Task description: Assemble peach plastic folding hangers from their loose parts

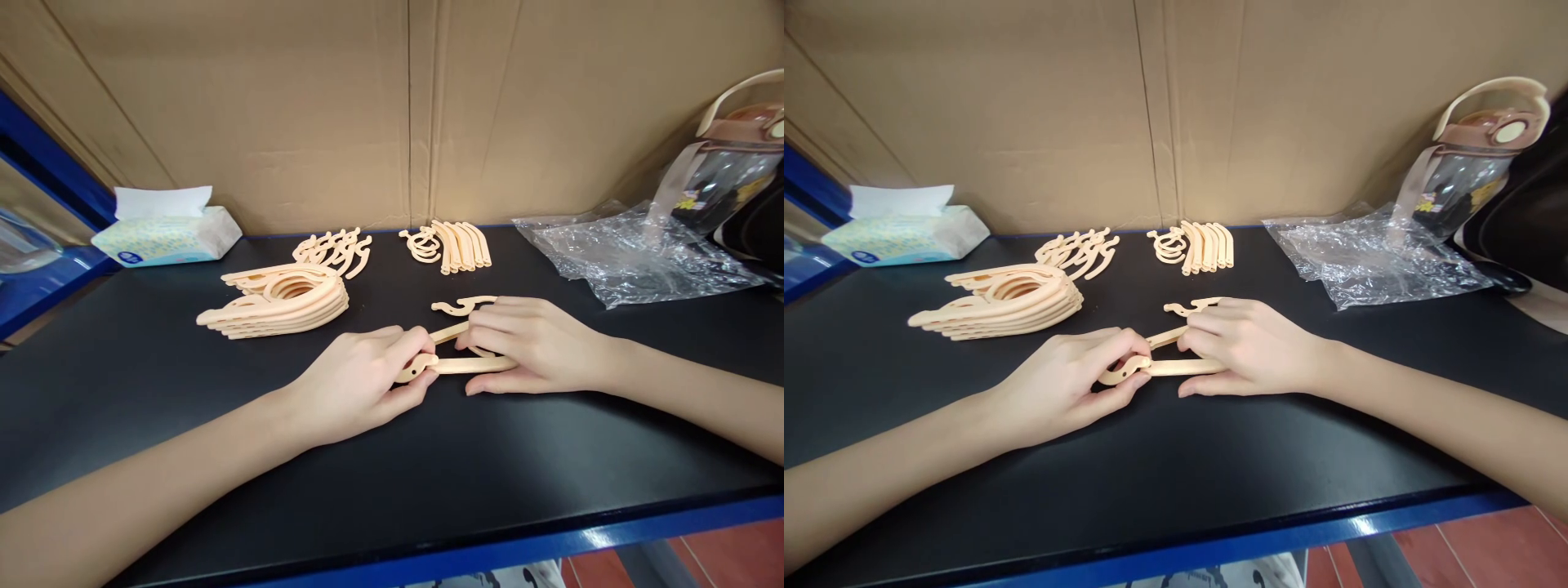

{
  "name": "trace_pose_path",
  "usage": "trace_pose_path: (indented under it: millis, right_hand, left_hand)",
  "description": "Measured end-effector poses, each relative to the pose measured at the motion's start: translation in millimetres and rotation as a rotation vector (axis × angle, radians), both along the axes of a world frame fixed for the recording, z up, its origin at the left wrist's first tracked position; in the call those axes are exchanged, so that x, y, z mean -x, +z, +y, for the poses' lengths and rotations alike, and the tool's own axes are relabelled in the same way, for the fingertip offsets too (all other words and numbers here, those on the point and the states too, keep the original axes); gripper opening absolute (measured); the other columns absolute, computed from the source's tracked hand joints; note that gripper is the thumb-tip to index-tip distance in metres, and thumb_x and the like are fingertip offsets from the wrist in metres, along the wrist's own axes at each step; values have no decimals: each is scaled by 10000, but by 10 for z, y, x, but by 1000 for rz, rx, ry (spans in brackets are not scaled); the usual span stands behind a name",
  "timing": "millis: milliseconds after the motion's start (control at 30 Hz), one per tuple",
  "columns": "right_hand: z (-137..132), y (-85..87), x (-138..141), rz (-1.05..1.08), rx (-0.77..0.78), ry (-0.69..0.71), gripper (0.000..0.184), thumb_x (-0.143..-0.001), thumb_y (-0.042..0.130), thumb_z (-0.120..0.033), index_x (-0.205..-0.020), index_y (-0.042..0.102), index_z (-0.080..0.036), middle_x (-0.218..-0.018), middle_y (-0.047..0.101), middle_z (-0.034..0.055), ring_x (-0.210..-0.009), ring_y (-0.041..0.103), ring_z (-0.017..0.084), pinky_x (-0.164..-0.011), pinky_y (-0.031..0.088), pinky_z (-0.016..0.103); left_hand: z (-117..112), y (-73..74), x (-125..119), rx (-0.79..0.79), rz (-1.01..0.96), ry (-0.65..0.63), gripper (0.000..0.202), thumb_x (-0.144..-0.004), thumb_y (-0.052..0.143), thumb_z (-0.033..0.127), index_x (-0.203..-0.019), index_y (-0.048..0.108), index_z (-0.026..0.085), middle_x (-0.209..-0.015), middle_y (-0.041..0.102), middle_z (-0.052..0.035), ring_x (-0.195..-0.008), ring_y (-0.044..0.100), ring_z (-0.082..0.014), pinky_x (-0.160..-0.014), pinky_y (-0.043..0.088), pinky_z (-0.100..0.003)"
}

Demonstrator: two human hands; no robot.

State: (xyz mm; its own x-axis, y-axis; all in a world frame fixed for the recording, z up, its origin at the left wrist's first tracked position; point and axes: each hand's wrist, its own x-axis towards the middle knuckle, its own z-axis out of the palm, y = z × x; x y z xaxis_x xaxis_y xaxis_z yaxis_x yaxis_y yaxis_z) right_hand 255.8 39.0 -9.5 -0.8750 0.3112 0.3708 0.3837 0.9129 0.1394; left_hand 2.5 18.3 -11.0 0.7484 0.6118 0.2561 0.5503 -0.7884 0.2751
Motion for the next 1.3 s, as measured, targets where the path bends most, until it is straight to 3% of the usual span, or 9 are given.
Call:
trace_pose_path:
  millis: [200,467,767,1067,1300]
  right_hand:
    - [-30,-2,5,-40,-36,-14,335,-1025,386,-344,-835,614,-187,-779,634,10,-668,575,124,-623,435,258]
    - [-20,-27,-17,-12,-63,-32,300,-1007,429,-337,-871,641,-174,-827,631,44,-844,631,169,-693,509,270]
    - [-18,-35,-24,-21,-62,-24,298,-1010,426,-327,-904,646,-156,-843,630,49,-931,637,184,-792,536,292]
    - [-28,-25,-12,21,-90,-49,341,-1026,382,-354,-887,631,-167,-783,645,26,-763,640,142,-674,505,253]
    - [-32,-29,-19,85,-95,-39,265,-992,482,-357,-873,627,-171,-777,676,19,-701,622,136,-653,472,249]
  left_hand:
    - [-4,9,-12,9,3,11,110,-980,442,308,-971,500,215,-776,607,35,-615,556,-108,-531,342,-213]
    - [-3,4,-13,-48,17,-19,219,-1001,401,306,-819,459,200,-703,516,31,-576,489,-110,-520,308,-227]
    - [9,9,-11,-51,14,-28,213,-990,434,291,-804,461,191,-688,494,37,-573,473,-103,-528,297,-221]
    - [10,3,-17,-71,8,-29,215,-1007,385,283,-803,365,217,-673,465,51,-544,456,-111,-506,282,-221]
    - [9,7,-20,-81,55,7,215,-967,470,291,-841,305,236,-682,468,60,-526,449,-122,-486,275,-216]
